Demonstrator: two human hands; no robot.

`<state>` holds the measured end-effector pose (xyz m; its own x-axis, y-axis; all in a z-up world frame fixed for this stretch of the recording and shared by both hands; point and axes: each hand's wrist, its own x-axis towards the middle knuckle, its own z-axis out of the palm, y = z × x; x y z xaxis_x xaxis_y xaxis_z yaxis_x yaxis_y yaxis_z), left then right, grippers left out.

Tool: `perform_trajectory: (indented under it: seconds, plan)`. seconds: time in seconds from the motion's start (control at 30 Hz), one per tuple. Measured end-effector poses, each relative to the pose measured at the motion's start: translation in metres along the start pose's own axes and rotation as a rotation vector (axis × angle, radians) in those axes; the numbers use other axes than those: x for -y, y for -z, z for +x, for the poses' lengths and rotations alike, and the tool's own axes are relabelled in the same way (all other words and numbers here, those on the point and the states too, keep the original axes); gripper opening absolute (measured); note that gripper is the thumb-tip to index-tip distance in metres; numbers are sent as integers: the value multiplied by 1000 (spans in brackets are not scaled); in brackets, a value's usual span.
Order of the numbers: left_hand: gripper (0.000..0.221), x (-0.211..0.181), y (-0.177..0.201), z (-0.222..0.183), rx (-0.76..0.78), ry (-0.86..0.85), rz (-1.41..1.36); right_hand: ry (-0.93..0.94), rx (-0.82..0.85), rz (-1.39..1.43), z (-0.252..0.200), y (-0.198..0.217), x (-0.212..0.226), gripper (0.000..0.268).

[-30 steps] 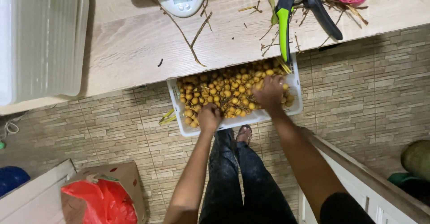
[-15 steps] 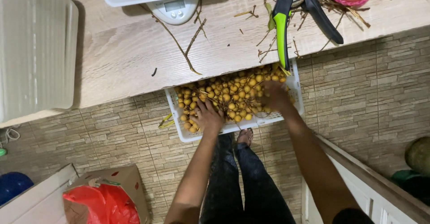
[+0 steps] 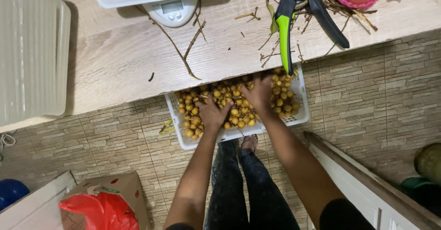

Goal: Cutting longan fruits from their stems using garden shears and sorting them into white plastic trays on a production table.

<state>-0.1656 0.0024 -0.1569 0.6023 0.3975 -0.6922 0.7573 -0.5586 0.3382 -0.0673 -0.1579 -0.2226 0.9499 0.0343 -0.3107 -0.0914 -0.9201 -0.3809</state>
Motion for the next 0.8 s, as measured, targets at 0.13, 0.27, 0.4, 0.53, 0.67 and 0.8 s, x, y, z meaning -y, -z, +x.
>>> perform_trajectory:
  seconds: [0.13,0.27,0.4,0.53,0.67,0.8]
  plan:
    - [106,20,-17,25,-1,22,-58,-178,182,-51,3,19,27,78]
    - [106,-11,8,-3,29,25,-108,-315,186,59,0,14,31,93]
    - [106,-7,8,15,44,5,-40,-376,156,107,18,12,21,112]
    - [103,-21,14,-2,117,-19,-120,-291,492,-307,33,9,6,73]
    - [109,-13,-10,22,163,-28,-146,-294,407,-210,52,-58,-33,85]
    - [105,-21,-4,17,143,-2,-162,-261,417,-110,10,10,20,71]
